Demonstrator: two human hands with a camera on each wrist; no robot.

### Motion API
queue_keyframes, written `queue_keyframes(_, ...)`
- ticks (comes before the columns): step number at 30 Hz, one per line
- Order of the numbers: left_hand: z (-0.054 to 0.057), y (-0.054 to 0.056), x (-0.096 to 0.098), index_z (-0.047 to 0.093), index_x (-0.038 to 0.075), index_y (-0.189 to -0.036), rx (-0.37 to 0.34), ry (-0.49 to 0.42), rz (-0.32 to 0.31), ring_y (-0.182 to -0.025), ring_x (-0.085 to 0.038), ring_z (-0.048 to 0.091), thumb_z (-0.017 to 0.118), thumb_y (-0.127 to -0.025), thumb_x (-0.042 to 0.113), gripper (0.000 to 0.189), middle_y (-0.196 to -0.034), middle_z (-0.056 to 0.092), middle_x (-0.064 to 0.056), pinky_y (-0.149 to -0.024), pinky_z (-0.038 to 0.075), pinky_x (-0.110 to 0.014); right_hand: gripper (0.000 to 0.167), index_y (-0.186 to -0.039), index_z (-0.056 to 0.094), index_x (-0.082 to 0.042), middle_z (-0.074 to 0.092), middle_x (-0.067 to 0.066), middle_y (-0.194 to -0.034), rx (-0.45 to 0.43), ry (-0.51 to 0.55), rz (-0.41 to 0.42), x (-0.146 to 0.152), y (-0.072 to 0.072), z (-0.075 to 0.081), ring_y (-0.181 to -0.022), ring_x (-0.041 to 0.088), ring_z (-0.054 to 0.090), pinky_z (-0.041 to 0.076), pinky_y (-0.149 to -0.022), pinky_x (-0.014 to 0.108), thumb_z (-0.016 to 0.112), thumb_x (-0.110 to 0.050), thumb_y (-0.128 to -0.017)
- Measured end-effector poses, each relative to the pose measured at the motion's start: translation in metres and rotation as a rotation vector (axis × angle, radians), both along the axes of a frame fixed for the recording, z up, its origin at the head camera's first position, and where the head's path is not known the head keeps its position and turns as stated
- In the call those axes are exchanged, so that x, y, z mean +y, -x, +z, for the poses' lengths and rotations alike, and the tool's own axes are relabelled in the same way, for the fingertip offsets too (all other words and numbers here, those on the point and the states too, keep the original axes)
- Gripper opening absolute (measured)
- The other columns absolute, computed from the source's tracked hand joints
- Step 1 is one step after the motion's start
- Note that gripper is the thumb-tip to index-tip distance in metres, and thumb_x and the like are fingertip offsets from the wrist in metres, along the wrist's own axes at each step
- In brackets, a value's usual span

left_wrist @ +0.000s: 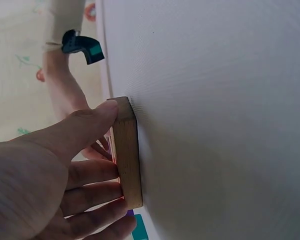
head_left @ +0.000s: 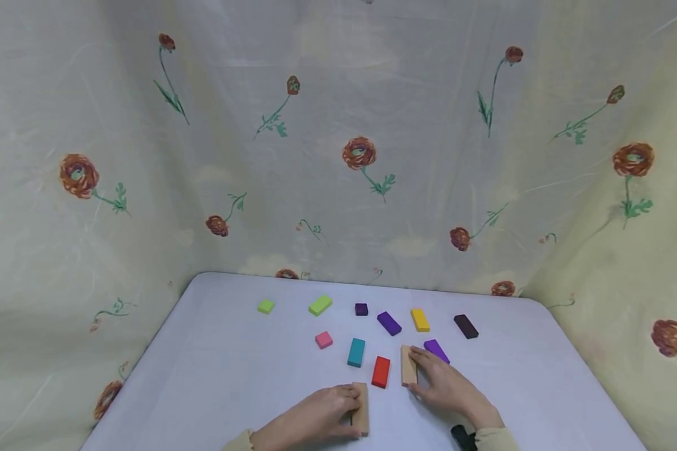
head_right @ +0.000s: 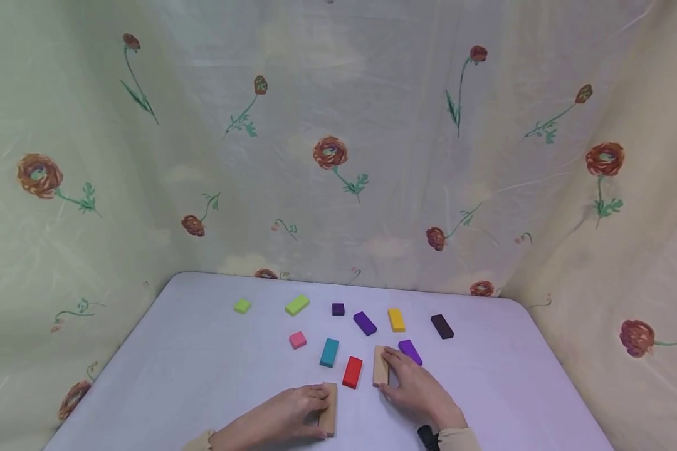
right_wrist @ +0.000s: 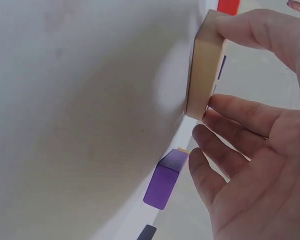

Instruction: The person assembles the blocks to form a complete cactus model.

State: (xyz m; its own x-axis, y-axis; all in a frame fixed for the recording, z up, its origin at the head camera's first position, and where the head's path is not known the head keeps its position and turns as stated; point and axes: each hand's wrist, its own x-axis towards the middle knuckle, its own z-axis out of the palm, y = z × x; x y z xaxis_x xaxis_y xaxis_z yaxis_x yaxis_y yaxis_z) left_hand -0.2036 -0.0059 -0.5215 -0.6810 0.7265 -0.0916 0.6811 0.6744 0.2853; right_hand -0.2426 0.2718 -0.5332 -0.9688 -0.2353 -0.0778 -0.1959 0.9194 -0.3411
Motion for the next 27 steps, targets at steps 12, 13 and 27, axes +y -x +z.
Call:
queue_keyframes(12, 0.000, 0.002, -0.002, 0.066, 0.022, -0.125, 0.003, 0.026, -0.021, -0.120, -0.005, 0.057, 0.069, -0.083, 0.052, 0.051, -0.128, 0.063, 0.009, -0.099, 0.050, -0.028, 0.087, -0.142, 0.044, -0.002, 0.042, 0.017, -0.147, -0.031, 0.034, 0.000, 0.006, 0.013, 0.000, -0.136, 0.037, 0.039, 0.037, -0.109, 0.056, 0.083, -0.036, -0.071)
queue_keyframes(13, 0.001, 0.002, -0.003, 0.066, 0.022, -0.125, 0.003, 0.029, -0.021, -0.120, -0.005, 0.057, 0.068, -0.083, 0.052, 0.051, -0.128, 0.063, 0.009, -0.099, 0.050, -0.027, 0.089, -0.143, 0.043, -0.002, 0.041, 0.018, -0.148, -0.037, 0.032, 0.000, 0.006, 0.014, -0.001, -0.136, 0.037, 0.039, 0.036, -0.110, 0.056, 0.082, -0.036, -0.071)
queue_keyframes(27, 0.001, 0.003, -0.003, 0.067, 0.020, -0.124, 0.021, 0.023, -0.043, -0.120, -0.005, 0.057, 0.069, -0.083, 0.050, 0.051, -0.128, 0.063, 0.009, -0.099, 0.050, -0.027, 0.092, -0.144, 0.041, -0.004, 0.043, 0.016, -0.146, -0.073, 0.037, -0.011, 0.000, 0.022, -0.002, -0.133, 0.036, 0.042, 0.037, -0.109, 0.056, 0.084, -0.030, -0.067)
